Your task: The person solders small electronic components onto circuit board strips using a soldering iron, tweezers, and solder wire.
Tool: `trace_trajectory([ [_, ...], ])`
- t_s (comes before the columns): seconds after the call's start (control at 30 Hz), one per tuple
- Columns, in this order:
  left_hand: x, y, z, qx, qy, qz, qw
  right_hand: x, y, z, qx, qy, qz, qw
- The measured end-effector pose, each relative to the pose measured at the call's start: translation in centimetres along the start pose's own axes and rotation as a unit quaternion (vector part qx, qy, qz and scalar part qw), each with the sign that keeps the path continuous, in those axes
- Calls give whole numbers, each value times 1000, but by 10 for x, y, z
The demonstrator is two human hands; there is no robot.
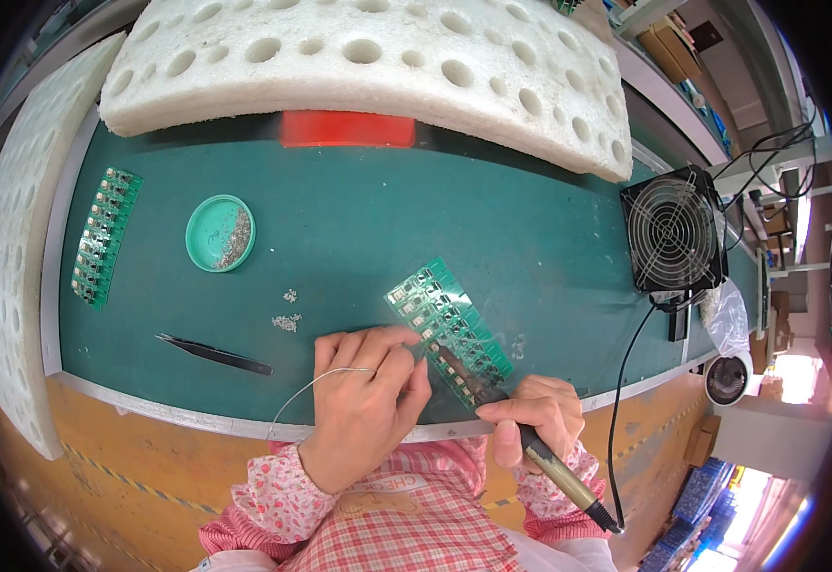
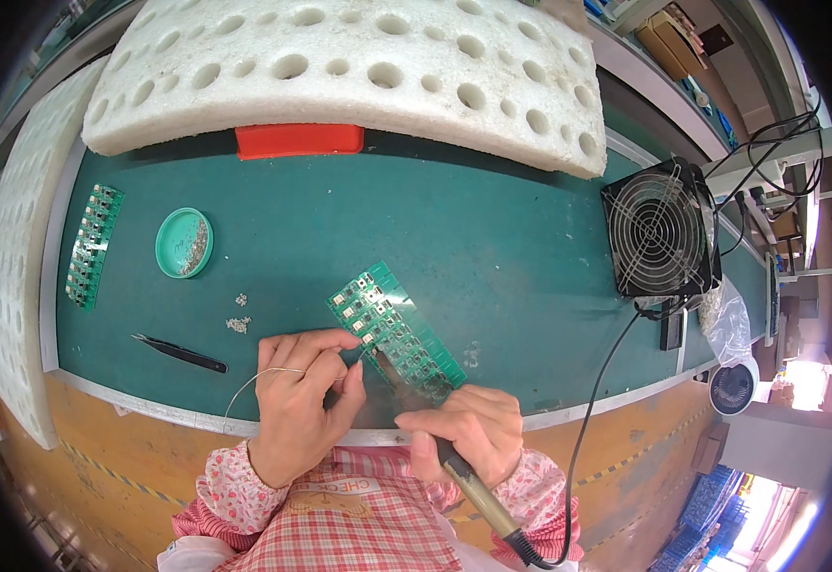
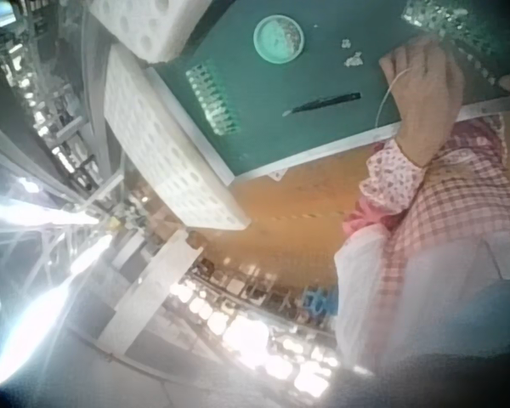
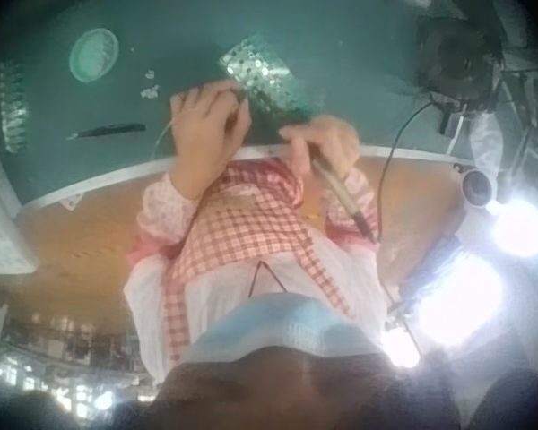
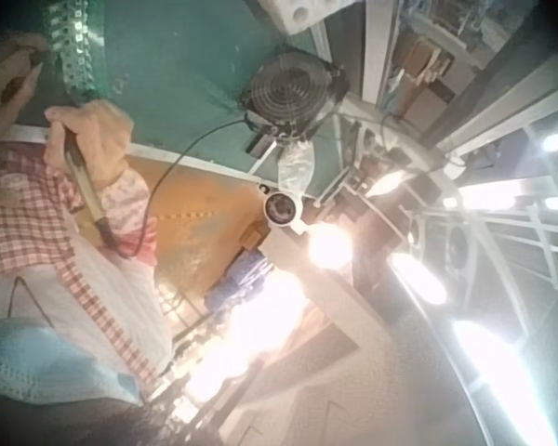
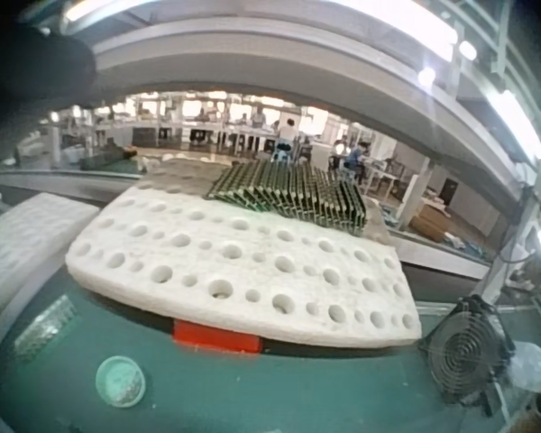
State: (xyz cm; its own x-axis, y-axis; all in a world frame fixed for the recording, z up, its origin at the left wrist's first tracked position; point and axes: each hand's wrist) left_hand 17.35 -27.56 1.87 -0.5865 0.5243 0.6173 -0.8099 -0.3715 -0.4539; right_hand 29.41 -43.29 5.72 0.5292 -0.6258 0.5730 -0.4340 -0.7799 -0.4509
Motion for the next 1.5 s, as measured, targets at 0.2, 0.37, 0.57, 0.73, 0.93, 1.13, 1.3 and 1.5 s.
trace_trajectory([
  [0.2,-2,-1,-1,-2,-2,4,1000,-4,-2,2,-7,1,-10,1000],
  [0.37,-3,-1,0,0,-5,2,1000,-5,-2,1,8,28,-19,999],
  [0.57,-4,0,-2,-2,-9,6,1000,-14,1,-2,61,82,-26,994],
  [0.73,-1,-1,-1,-3,6,6,1000,-16,1,-6,76,106,-13,991],
  [0.93,6,0,-5,7,37,3,999,-8,4,-8,23,36,-11,999],
  [1.13,8,-5,-6,0,8,4,1000,0,3,-6,-28,20,32,999],
  [1.3,7,-6,-8,1,-3,-14,1000,-2,-2,-1,-25,11,37,999],
  [1.5,5,-7,-8,6,-12,-18,1000,-7,-8,2,-18,6,11,1000],
])
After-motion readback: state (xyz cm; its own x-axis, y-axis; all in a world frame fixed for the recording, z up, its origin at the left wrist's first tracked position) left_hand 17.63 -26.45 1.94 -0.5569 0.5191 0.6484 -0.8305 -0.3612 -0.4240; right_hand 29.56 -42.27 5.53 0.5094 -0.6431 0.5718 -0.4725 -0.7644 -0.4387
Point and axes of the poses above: each hand's wrist, its own y-axis away from the middle knuckle, its own x-axis out of the back of the hand, z = x × y, and after that the axes turned 7 degrees about -x, right-handed
